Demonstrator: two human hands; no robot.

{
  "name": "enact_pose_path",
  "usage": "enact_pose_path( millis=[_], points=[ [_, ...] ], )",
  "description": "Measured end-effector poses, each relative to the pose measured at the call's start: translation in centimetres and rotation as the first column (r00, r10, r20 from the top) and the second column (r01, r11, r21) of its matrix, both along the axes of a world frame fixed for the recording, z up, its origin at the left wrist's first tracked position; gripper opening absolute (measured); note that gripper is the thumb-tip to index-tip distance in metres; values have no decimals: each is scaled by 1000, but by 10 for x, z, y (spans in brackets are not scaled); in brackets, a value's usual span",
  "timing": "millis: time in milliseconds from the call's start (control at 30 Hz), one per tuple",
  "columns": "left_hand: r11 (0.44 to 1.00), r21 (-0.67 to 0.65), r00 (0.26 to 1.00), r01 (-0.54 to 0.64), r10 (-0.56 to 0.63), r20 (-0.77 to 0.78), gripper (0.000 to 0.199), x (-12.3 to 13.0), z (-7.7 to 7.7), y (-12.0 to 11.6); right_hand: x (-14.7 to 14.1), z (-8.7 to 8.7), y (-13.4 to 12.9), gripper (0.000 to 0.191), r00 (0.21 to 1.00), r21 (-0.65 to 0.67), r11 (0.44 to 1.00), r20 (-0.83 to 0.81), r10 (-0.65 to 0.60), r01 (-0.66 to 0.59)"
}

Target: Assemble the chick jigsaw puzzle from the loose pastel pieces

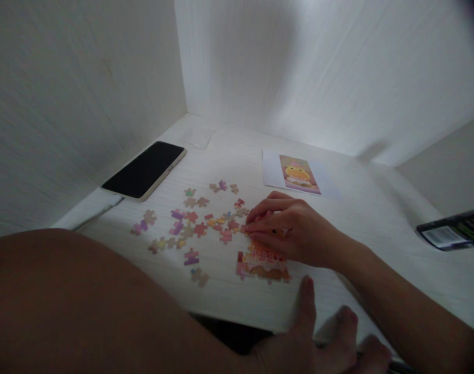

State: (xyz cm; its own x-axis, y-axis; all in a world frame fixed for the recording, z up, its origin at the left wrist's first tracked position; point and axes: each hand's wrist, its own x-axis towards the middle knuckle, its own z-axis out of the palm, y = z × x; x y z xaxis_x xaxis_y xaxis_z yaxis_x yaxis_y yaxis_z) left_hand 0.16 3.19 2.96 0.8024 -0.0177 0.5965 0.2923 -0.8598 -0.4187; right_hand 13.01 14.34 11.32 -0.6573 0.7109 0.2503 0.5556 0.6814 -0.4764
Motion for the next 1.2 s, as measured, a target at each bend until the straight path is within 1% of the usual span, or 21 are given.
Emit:
enact_pose_path(
  millis=[100,267,300,433,600,733,767,833,933,1000,1033,1067,1133,1200],
  points=[
    [999,28,1000,-19,19,12,43,1,-1,0,1,0,0,17,1000,8,1000,11,3,-3],
    [1000,-13,1000,9,-9,9,43,0,-3,0,-2,1,-2,17,1000,62,998,22,-3,1],
    [1000,-9,1000,-1,1,1,44,0,-3,-1,-4,0,-3,17,1000,78,997,29,-6,3],
    [994,76,993,-79,85,-87,49,0,0,-3,-16,-4,-6,23,997,121,993,69,-24,15],
    [995,67,988,-74,82,-133,50,2,0,-3,-26,-6,-10,18,994,139,990,97,-42,29],
    [998,51,996,-40,44,-74,49,3,-4,-4,-29,-8,-11,18,997,124,992,65,-37,28],
    [997,52,996,-54,58,-73,49,3,-4,-5,-30,-8,-11,19,998,116,993,55,-34,28],
    [990,90,982,-109,121,-143,52,4,-4,-6,-31,-9,-12,23,999,92,995,38,-28,25],
    [983,129,974,-128,150,-170,54,4,-3,-8,-32,-10,-12,25,1000,67,998,21,-18,16],
    [985,95,978,-141,154,-139,52,4,-1,-9,-32,-10,-11,23,1000,56,998,12,-11,10],
    [984,93,974,-150,163,-155,52,3,0,-8,-32,-10,-11,22,1000,49,999,4,-7,7],
    [991,83,976,-108,121,-180,52,2,1,-8,-32,-10,-11,22,1000,38,999,-3,-3,3],
    [992,96,980,-81,97,-175,52,0,3,-6,-32,-10,-12,22,1000,15,1000,-15,4,-4],
    [991,99,985,-86,99,-140,52,-2,5,-4,-33,-9,-12,23,999,0,1000,-33,8,-8]
  ],
)
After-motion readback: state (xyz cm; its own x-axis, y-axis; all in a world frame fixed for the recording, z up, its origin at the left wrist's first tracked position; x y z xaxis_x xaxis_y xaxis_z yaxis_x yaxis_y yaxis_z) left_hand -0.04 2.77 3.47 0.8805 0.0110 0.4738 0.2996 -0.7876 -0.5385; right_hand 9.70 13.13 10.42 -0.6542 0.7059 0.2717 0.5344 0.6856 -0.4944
